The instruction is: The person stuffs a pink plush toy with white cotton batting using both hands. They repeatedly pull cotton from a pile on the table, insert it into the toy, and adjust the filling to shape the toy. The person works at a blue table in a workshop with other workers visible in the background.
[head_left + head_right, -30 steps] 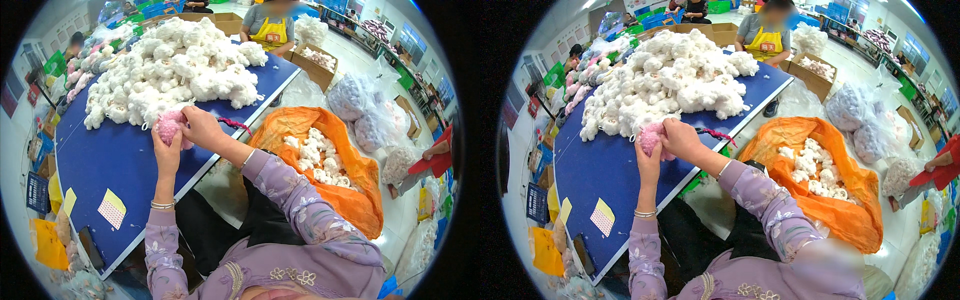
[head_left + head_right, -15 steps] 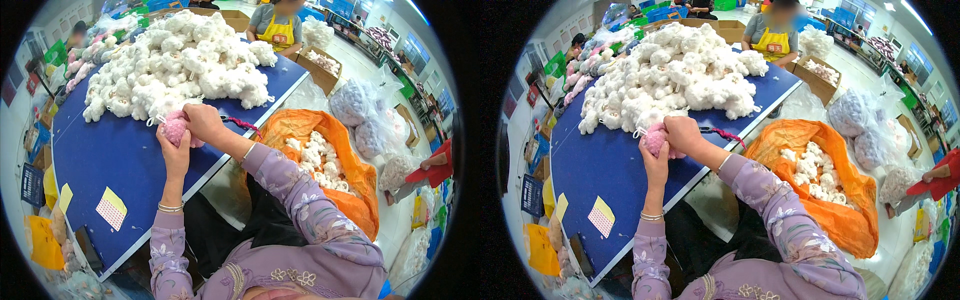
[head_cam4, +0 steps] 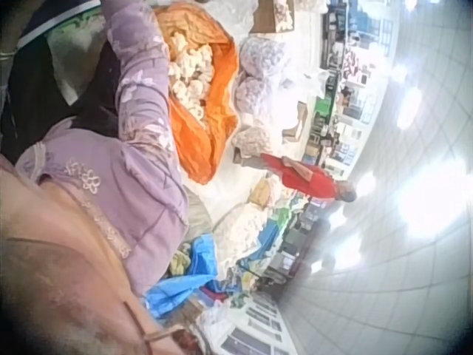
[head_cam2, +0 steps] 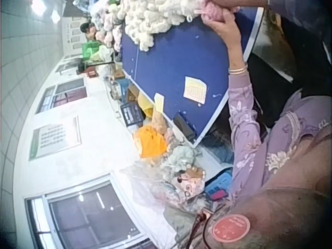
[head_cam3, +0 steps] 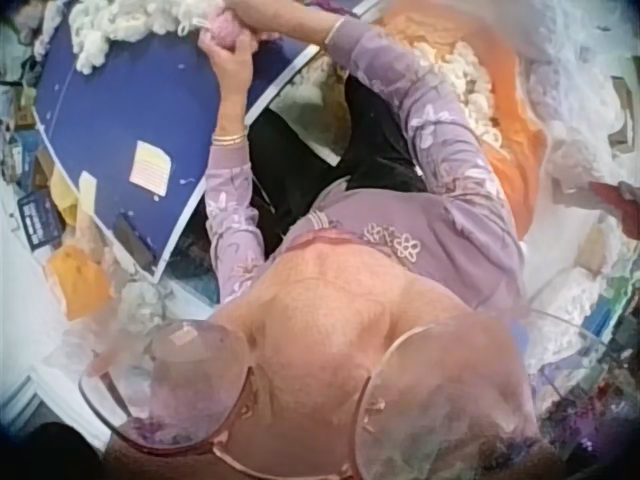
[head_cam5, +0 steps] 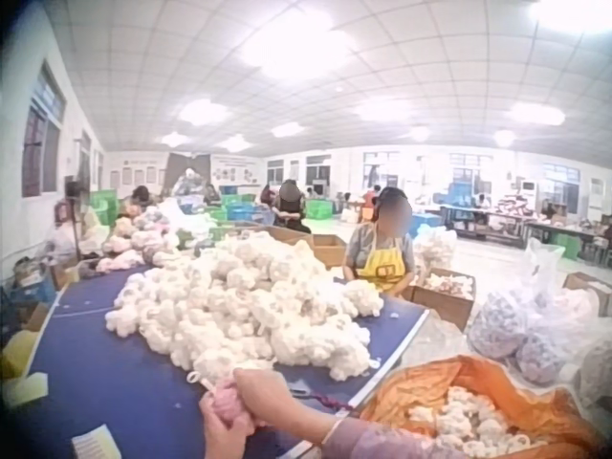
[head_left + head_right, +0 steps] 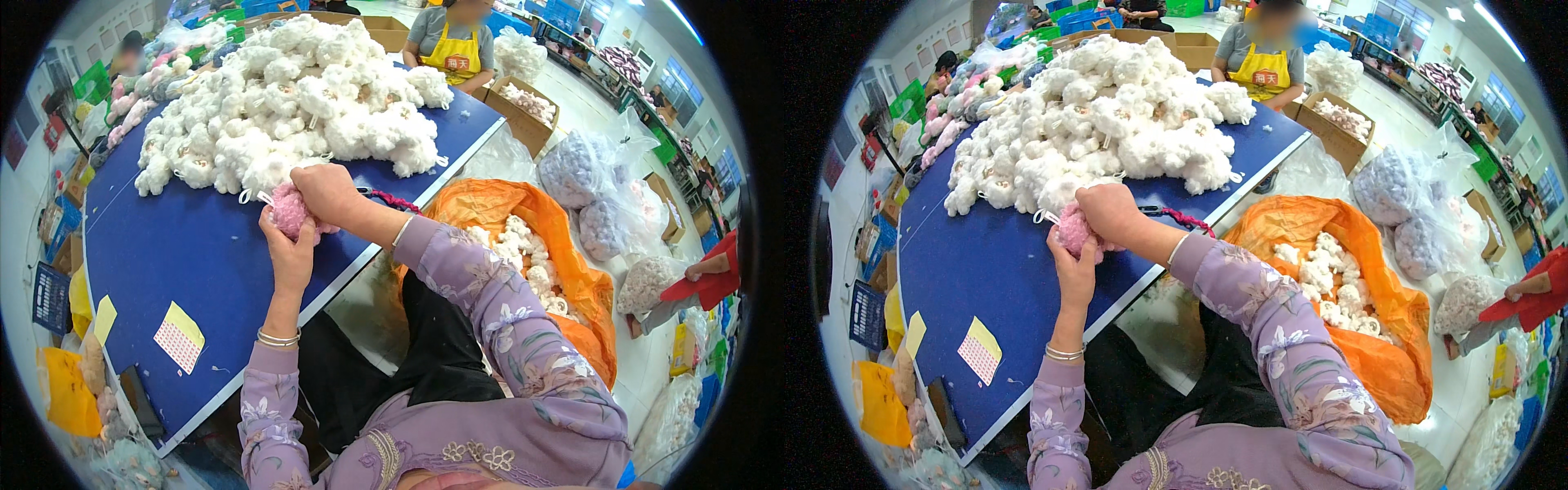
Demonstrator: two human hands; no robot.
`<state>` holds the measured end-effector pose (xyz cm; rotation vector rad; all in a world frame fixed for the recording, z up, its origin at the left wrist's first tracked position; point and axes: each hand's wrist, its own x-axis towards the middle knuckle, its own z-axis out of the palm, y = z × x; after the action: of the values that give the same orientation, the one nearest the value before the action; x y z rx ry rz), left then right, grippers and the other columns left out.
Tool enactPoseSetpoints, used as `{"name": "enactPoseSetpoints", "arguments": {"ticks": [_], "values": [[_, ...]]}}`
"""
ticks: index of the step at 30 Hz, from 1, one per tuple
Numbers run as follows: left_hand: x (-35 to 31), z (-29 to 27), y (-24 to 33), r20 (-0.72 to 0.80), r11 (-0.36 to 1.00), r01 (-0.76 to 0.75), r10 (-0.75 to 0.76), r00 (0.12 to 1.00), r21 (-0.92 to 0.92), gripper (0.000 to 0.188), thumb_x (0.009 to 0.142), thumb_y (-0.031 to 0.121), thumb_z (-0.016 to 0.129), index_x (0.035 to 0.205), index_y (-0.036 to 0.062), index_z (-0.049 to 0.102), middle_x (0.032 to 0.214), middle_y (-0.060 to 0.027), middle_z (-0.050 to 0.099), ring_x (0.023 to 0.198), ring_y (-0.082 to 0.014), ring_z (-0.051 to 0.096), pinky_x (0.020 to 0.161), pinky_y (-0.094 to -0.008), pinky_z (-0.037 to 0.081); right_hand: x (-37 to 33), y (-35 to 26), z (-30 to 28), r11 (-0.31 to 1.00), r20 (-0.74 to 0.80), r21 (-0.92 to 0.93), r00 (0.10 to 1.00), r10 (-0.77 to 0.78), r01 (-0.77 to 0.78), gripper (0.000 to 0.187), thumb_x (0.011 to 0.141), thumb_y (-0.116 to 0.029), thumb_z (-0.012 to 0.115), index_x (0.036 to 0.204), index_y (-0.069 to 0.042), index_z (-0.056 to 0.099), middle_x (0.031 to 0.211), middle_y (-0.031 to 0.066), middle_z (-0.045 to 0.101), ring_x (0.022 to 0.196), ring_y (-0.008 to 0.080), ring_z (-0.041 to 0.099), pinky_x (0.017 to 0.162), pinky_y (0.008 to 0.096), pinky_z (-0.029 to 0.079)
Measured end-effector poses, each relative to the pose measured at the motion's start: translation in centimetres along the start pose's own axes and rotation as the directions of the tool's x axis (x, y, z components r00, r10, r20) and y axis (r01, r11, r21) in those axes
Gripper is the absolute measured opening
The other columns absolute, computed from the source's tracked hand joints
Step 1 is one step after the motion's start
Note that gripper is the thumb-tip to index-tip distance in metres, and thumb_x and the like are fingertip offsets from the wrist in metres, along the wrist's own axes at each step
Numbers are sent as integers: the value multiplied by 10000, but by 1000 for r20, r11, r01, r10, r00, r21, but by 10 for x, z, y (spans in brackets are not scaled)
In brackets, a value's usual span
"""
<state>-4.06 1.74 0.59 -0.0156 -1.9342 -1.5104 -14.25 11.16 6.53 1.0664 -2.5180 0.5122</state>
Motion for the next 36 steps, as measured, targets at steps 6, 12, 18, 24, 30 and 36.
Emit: {"name": "enactPoseSetpoints", "arguments": {"ticks": [6,12,18,24,30,36], "values": [[2,-1,5,37,965,161,-157,987,-205,583,848,11,595,1340,-26,285,1145,-180,533,876,-178,592,752,-309,525,2,-5,8,994,131,-13,986,-103,106,158,768,-136,616,745,4,686,716,185,687,704,318,707,617,409,561],[5,-2,-1,56,950,173,-164,985,-261,590,808,-35,571,1327,-26,291,1111,-170,550,786,-165,608,718,-298,541,1,2,14,990,153,67,979,-133,124,151,773,-138,616,739,-9,685,711,187,686,702,333,704,624,427,556],[2,-1,-8,75,947,208,-196,978,-245,585,840,-24,573,1355,-9,296,1101,-148,560,750,-142,602,653,-278,536,-3,-4,3,997,100,-21,993,-70,72,150,773,-142,621,771,-6,684,724,185,691,711,330,704,642,433,555],[2,0,-16,-34,1000,0,1,999,16,621,829,5,625,1359,-12,302,1163,-167,539,895,-169,601,755,-294,539,-1,-4,13,998,260,51,965,-35,22,145,793,-142,612,824,-12,669,761,177,693,728,333,701,665,436,557],[0,-1,-12,-63,997,63,-67,996,-53,643,813,2,637,1361,-14,302,1180,-169,531,953,-187,593,798,-304,534,-3,-10,0,998,159,31,986,41,-47,161,773,-139,632,843,-3,681,767,182,695,744,345,700,665,422,557],[2,-6,-7,12,975,177,-177,984,-135,601,831,-14,595,1360,3,311,1150,-143,538,908,-159,598,716,-293,550,3,-6,6,990,227,25,964,-138,136,151,776,-134,612,762,-5,689,763,200,695,741,343,701,661,425,557]]}}
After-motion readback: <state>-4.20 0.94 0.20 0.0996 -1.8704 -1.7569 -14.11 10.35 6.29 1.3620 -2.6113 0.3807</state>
